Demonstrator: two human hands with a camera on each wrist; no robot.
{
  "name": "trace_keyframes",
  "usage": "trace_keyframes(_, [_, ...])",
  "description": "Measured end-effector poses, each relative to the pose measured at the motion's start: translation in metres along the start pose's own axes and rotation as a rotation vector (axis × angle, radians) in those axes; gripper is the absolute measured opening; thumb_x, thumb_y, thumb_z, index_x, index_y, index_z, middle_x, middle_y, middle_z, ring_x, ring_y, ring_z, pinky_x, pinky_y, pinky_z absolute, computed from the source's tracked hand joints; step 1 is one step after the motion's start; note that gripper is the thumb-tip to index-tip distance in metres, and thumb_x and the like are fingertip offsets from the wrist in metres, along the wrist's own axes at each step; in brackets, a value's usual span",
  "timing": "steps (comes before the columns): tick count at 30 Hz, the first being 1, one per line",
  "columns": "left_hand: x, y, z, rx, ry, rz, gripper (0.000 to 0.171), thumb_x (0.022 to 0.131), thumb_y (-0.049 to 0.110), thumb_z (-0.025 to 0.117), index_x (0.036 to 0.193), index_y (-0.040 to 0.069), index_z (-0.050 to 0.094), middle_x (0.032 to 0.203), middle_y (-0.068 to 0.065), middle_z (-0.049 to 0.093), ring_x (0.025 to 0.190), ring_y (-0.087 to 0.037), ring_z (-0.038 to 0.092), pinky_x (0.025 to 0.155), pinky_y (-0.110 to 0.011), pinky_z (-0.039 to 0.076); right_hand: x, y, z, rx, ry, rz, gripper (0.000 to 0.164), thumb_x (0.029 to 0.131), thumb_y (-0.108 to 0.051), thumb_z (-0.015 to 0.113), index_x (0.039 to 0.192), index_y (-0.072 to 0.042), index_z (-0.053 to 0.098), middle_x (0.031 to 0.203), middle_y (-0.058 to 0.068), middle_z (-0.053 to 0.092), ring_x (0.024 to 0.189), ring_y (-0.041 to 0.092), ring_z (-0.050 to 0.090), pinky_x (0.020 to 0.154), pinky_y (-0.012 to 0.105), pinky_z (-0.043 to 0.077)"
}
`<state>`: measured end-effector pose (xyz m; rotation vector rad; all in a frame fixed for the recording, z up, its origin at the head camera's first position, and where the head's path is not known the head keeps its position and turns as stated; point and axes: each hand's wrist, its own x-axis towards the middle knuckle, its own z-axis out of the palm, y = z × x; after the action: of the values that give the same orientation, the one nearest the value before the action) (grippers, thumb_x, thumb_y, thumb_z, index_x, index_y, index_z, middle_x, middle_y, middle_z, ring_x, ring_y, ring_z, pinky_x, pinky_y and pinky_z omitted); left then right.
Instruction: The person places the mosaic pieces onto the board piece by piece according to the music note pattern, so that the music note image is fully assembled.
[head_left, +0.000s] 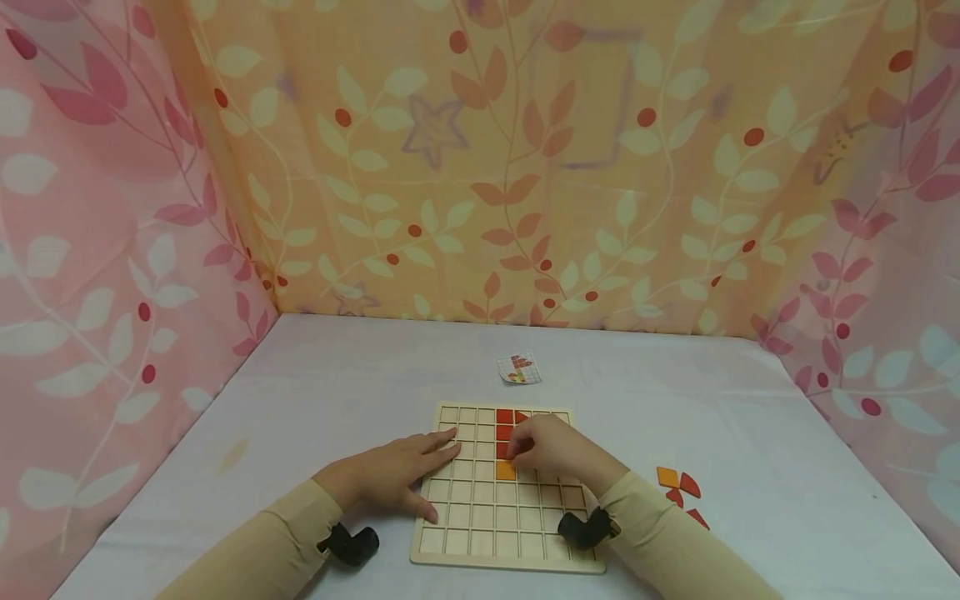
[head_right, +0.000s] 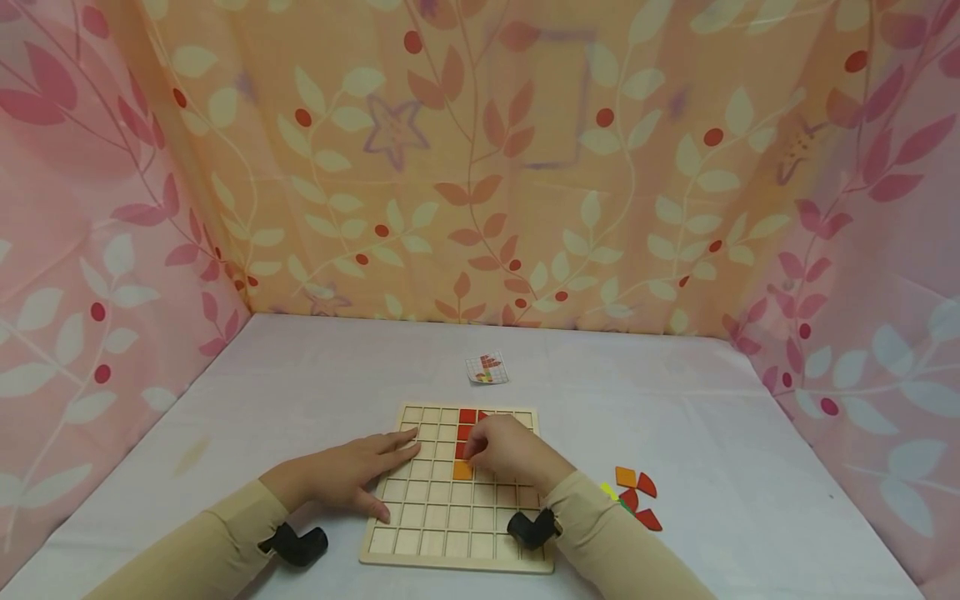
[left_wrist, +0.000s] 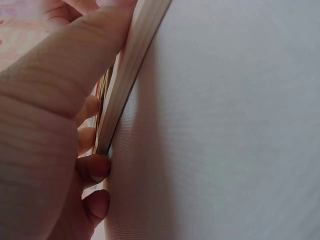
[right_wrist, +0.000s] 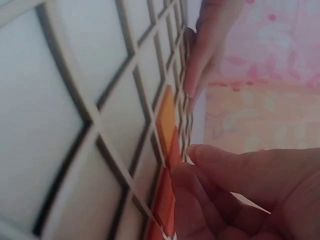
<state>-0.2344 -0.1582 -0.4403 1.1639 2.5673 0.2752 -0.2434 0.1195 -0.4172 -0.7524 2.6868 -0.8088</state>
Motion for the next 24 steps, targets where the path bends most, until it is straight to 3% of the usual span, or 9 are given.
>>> trace_keyframes(4, [0.000, 0.000, 0.000, 0.006, 0.000, -0.002, 0.097, 0.072, 0.074, 0.047, 0.148, 0.024, 0.013, 0.154, 0.001, 0.004, 0.138, -0.025, 0.015, 0.106, -0.047, 0.023, -0.008, 0.004, -0.012, 0.024, 0.002, -0.018, 0.006, 0.081, -0.007, 0.067, 0.079, -0.013, 0.068, 0.077, -0.009, 0.061, 0.074, 0.010, 0.053, 0.070, 0.030, 0.046])
trace_keyframes(8, [0.000, 0.001, 0.000, 0.006, 0.002, -0.005, 0.097, 0.072, 0.074, 0.048, 0.148, 0.024, 0.013, 0.154, 0.001, 0.005, 0.138, -0.024, 0.014, 0.106, -0.047, 0.023, -0.019, 0.008, -0.025, 0.039, 0.009, 0.024, 0.002, 0.082, -0.010, 0.067, 0.082, -0.008, 0.067, 0.078, -0.007, 0.060, 0.074, 0.012, 0.053, 0.071, 0.032, 0.046])
trace_keyframes(13, [-0.001, 0.001, 0.000, 0.005, 0.000, -0.013, 0.097, 0.071, 0.074, 0.048, 0.148, 0.024, 0.013, 0.154, 0.001, 0.005, 0.138, -0.025, 0.015, 0.106, -0.047, 0.023, -0.036, 0.018, -0.039, 0.043, 0.031, 0.116, 0.003, 0.081, -0.012, 0.069, 0.081, -0.009, 0.067, 0.077, -0.006, 0.059, 0.073, 0.014, 0.050, 0.066, 0.030, 0.044])
trace_keyframes(21, [-0.001, 0.002, 0.000, 0.000, 0.002, -0.011, 0.097, 0.072, 0.072, 0.049, 0.148, 0.025, 0.013, 0.154, 0.001, 0.005, 0.138, -0.025, 0.014, 0.106, -0.049, 0.024, -0.065, 0.041, -0.055, 0.030, 0.045, 0.124, 0.005, 0.080, -0.005, 0.068, 0.081, -0.010, 0.067, 0.076, -0.005, 0.060, 0.072, 0.014, 0.051, 0.066, 0.030, 0.046])
trace_keyframes(24, [-0.001, 0.002, -0.001, -0.001, -0.001, -0.014, 0.097, 0.072, 0.073, 0.049, 0.148, 0.025, 0.013, 0.154, 0.001, 0.005, 0.138, -0.024, 0.014, 0.106, -0.048, 0.023, -0.076, 0.051, -0.058, 0.042, 0.043, 0.175, 0.006, 0.080, -0.006, 0.068, 0.081, -0.012, 0.067, 0.076, -0.004, 0.060, 0.072, 0.014, 0.051, 0.067, 0.029, 0.046])
